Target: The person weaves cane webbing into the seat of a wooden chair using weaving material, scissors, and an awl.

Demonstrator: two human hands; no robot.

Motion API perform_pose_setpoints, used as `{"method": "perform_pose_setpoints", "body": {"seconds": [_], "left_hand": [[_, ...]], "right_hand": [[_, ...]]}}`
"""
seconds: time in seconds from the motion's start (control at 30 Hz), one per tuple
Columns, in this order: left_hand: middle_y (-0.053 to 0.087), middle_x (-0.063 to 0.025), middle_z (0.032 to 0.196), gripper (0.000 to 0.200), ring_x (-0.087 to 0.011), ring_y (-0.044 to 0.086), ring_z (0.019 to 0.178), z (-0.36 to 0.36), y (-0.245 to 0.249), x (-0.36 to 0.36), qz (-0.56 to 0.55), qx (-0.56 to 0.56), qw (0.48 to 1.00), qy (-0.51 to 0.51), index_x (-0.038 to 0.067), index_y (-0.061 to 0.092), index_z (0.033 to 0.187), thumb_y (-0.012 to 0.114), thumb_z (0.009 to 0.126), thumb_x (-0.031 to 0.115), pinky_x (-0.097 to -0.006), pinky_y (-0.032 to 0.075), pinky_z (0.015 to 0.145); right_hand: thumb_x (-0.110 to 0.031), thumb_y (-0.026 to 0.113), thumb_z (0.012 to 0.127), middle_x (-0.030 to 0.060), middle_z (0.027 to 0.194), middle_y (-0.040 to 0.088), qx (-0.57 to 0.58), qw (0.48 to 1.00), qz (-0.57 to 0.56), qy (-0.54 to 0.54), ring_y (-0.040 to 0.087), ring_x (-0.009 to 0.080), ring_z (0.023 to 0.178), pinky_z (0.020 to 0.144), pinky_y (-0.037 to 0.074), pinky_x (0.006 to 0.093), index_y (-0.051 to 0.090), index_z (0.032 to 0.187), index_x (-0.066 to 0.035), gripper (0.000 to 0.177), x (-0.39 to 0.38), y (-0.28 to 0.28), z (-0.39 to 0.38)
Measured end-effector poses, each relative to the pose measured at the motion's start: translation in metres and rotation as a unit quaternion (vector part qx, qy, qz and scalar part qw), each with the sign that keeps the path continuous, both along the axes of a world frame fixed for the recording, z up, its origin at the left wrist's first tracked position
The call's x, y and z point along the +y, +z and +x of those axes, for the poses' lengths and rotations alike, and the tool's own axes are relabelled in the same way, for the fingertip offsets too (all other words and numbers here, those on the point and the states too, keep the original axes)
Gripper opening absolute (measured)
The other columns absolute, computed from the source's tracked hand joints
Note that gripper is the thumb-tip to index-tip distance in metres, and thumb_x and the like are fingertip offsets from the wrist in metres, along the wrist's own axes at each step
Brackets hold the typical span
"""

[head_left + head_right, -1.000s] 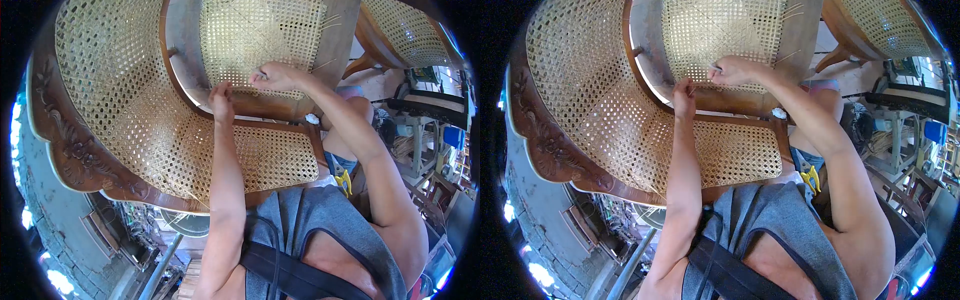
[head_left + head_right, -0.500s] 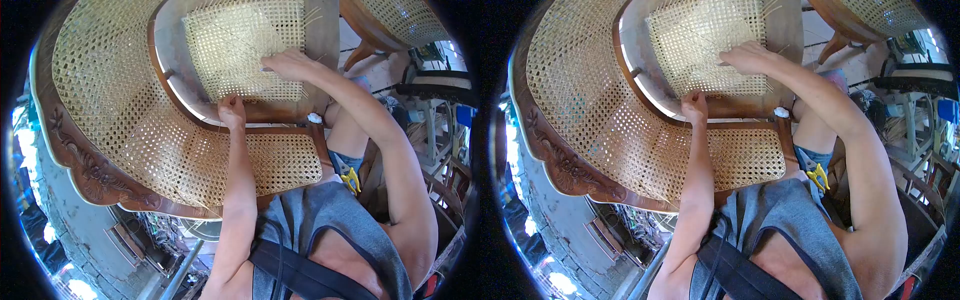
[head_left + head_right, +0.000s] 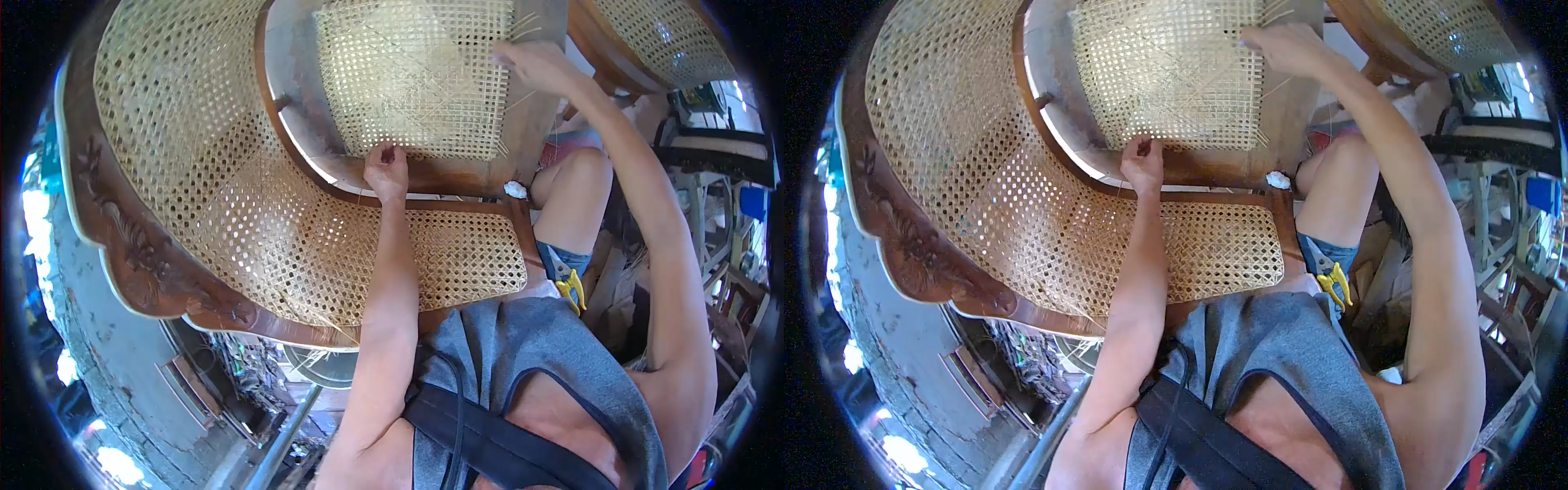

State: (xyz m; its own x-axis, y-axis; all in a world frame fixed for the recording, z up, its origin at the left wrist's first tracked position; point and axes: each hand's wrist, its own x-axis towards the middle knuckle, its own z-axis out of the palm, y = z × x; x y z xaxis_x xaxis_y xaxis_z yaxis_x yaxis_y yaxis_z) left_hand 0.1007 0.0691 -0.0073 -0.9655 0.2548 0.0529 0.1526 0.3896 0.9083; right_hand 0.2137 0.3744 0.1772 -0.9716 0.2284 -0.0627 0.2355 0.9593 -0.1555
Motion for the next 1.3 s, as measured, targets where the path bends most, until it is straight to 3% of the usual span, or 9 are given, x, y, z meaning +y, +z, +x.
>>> {"method": "perform_pose_setpoints", "body": {"seconds": [0.2, 0.27, 0.33, 0.53, 0.6, 0.67, 0.8, 0.97, 1.3], "left_hand": [[0.067, -0.0154, 0.089, 0.021, -0.0326, 0.062, 0.078, 0.008, 0.054, 0.065, 0.026, 0.298, 0.946, -0.122, 0.004, 0.067, 0.098, 0.057, 0.091, 0.022, -0.0409, 0.050, 0.074], [0.066, -0.0139, 0.088, 0.022, -0.0303, 0.062, 0.080, 0.027, 0.103, 0.082, 0.108, 0.053, 0.963, -0.243, 0.005, 0.066, 0.098, 0.054, 0.094, 0.022, -0.0391, 0.049, 0.072], [0.066, -0.0109, 0.090, 0.022, -0.0180, 0.061, 0.081, 0.036, 0.137, 0.089, 0.151, 0.040, 0.956, -0.249, 0.003, 0.066, 0.102, 0.058, 0.096, 0.023, -0.0308, 0.050, 0.074], [0.066, -0.0084, 0.090, 0.013, -0.0209, 0.064, 0.081, 0.048, 0.213, 0.079, 0.184, 0.134, 0.915, -0.334, 0.009, 0.071, 0.093, 0.064, 0.090, 0.019, -0.0329, 0.051, 0.073], [0.067, -0.0088, 0.092, 0.013, -0.0230, 0.066, 0.085, 0.046, 0.200, 0.076, 0.076, 0.136, 0.927, -0.342, 0.013, 0.072, 0.096, 0.065, 0.088, 0.020, -0.0337, 0.053, 0.075], [0.069, -0.0093, 0.096, 0.015, -0.0235, 0.067, 0.083, 0.036, 0.184, 0.063, -0.113, 0.144, 0.930, -0.320, 0.012, 0.072, 0.098, 0.065, 0.089, 0.021, -0.0335, 0.054, 0.074], [0.072, -0.0108, 0.094, 0.018, -0.0187, 0.068, 0.080, -0.031, 0.086, 0.018, 0.103, -0.028, 0.971, -0.215, 0.007, 0.073, 0.097, 0.072, 0.084, 0.019, -0.0306, 0.054, 0.074], [0.071, -0.0040, 0.080, 0.018, -0.0081, 0.060, 0.069, -0.039, 0.015, -0.005, 0.077, -0.103, 0.979, -0.156, 0.001, 0.073, 0.096, 0.075, 0.084, 0.014, -0.0244, 0.050, 0.063], [0.069, -0.0032, 0.076, 0.012, -0.0082, 0.059, 0.067, -0.034, 0.005, 0.001, 0.040, -0.117, 0.983, -0.136, 0.001, 0.071, 0.090, 0.074, 0.084, 0.011, -0.0254, 0.049, 0.062]], "right_hand": [[-0.021, 0.048, 0.098, 0.0160, 0.088, 0.066, 0.054, 0.992, -0.113, 0.012, 0.064, 0.0371, 0.073, 0.064, 0.047, 0.0476, 0.052, 0.110, -0.006, 0.019, -0.038, 0.031, 0.009], [-0.025, 0.048, 0.099, 0.0123, 0.093, 0.068, 0.060, 0.970, -0.236, 0.002, 0.065, 0.0331, 0.074, 0.067, 0.049, 0.0453, 0.052, 0.111, -0.005, 0.024, -0.050, 0.052, 0.004], [-0.023, 0.051, 0.096, 0.0072, 0.087, 0.064, 0.184, 0.830, -0.501, -0.165, 0.059, 0.0210, 0.063, 0.056, 0.048, 0.0393, 0.055, 0.103, -0.005, 0.020, -0.057, 0.063, 0.000], [-0.021, 0.048, 0.096, 0.0080, 0.082, 0.064, 0.099, 0.863, -0.485, -0.101, 0.060, 0.0188, 0.061, 0.055, 0.049, 0.0370, 0.056, 0.100, -0.003, 0.021, -0.155, 0.015, 0.077], [-0.020, 0.047, 0.097, 0.0083, 0.079, 0.064, 0.063, 0.875, -0.474, -0.078, 0.060, 0.0179, 0.060, 0.054, 0.050, 0.0361, 0.057, 0.098, -0.002, 0.021, -0.178, -0.034, -0.071], [-0.019, 0.046, 0.097, 0.0087, 0.077, 0.064, 0.026, 0.883, -0.464, -0.066, 0.060, 0.0171, 0.059, 0.054, 0.050, 0.0352, 0.058, 0.097, -0.001, 0.022, -0.166, -0.066, -0.037], [-0.017, 0.045, 0.096, 0.0125, 0.070, 0.064, -0.114, 0.835, -0.500, -0.198, 0.064, 0.0199, 0.055, 0.056, 0.053, 0.0365, 0.059, 0.089, 0.003, 0.026, -0.144, -0.070, -0.028], [-0.015, 0.046, 0.093, 0.0223, 0.079, 0.068, -0.184, 0.942, -0.266, -0.095, 0.069, 0.0317, 0.070, 0.072, 0.054, 0.0446, 0.064, 0.089, 0.007, 0.029, -0.147, -0.064, -0.046], [-0.004, 0.055, 0.080, 0.0288, 0.104, 0.065, -0.193, 0.973, -0.110, -0.067, 0.067, 0.0394, 0.094, 0.082, 0.054, 0.0452, 0.067, 0.095, 0.009, 0.023, -0.172, -0.058, -0.077]]}}
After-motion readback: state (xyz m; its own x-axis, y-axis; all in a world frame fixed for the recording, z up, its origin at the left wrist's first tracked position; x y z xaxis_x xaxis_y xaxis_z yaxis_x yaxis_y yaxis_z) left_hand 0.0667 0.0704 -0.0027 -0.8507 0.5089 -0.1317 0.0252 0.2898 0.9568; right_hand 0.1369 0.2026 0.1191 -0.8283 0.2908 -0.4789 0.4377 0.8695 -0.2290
